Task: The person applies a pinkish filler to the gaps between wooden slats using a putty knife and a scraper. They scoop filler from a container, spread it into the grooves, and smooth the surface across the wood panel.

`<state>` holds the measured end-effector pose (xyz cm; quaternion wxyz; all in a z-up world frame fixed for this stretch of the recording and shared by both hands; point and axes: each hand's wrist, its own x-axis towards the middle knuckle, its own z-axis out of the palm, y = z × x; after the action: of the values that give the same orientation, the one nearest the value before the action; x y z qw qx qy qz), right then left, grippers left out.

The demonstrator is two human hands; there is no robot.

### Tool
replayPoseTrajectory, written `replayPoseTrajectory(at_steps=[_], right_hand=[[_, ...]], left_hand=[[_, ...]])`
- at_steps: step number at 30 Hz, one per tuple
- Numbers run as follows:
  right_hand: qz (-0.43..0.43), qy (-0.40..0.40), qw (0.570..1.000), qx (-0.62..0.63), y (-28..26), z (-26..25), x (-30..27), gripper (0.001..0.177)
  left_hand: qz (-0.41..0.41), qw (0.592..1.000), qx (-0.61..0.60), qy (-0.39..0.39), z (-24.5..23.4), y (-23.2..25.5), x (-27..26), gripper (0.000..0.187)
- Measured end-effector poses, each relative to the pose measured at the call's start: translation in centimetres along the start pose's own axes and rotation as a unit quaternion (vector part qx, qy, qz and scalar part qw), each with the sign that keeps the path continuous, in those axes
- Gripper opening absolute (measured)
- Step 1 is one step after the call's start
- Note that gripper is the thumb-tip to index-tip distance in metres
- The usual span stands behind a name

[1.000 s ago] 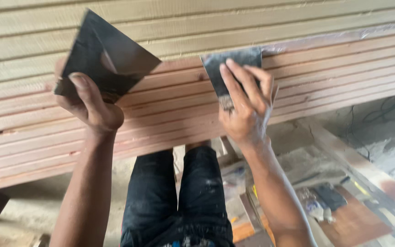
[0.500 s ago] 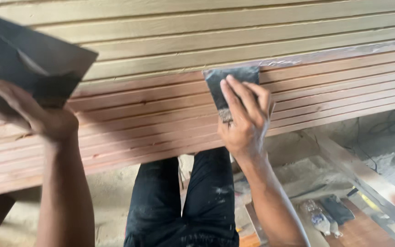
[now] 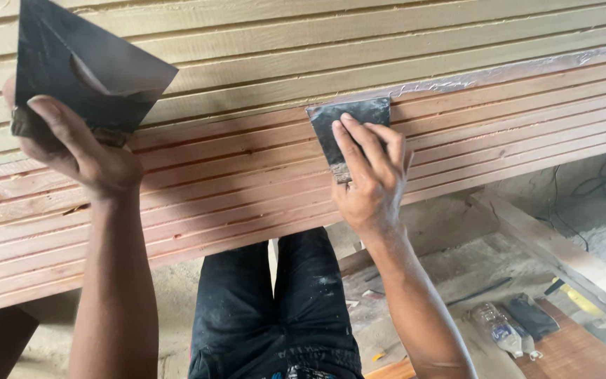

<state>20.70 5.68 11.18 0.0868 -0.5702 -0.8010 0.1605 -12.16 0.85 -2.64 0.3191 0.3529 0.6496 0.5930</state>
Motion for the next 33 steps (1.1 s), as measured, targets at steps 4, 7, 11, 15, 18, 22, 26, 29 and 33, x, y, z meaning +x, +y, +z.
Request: replayPoseTrajectory(at_steps=[4,7,11,15,18,22,26,29,33], right_hand=[[-0.009,0.002,1.000,-0.006,-1.6,0.8,-1.1,0.057],[0.000,-0.019,0.999,0.027,-2.3,0.8,-1.2,0.061],[0.004,-0.012,1.000,0.008,-0.3,-2.3,-1.8,0.059],[0.067,-0.023,0.997,-0.005,3.2,-7.8,-3.0,0.034],[0.182,0.035,0.959,0.214,3.2,-9.3,-4.0,0.031],[0.151,0.198,0.808,0.534,0.2,-7.1,-6.9,0.039],[0.059,0.290,0.773,0.561,-3.6,-4.5,-9.8,0.045],[0.017,0.314,0.797,0.516,-6.8,-4.9,-11.7,0.047],[0.085,0.275,0.893,0.348,-8.3,-5.7,-10.4,0.042]], left_hand=[[-0.001,0.999,0.051,-0.012,-0.4,0.8,-0.6,0.048],[0.169,0.916,0.362,-0.025,-1.3,-0.3,-0.8,0.046],[0.091,0.990,0.100,-0.047,-2.4,-3.6,-0.5,0.048],[0.185,0.948,0.248,-0.078,-2.9,-4.8,-1.1,0.043],[0.134,0.970,0.200,-0.041,-2.2,-3.2,0.1,0.051],[-0.167,0.940,-0.294,-0.040,0.6,4.0,1.2,0.048],[-0.294,0.886,-0.316,-0.168,4.6,13.8,-5.6,0.056],[-0.468,0.769,-0.384,-0.204,5.7,18.5,-10.2,0.060],[-0.307,0.862,-0.291,-0.277,7.2,21.0,-10.1,0.052]])
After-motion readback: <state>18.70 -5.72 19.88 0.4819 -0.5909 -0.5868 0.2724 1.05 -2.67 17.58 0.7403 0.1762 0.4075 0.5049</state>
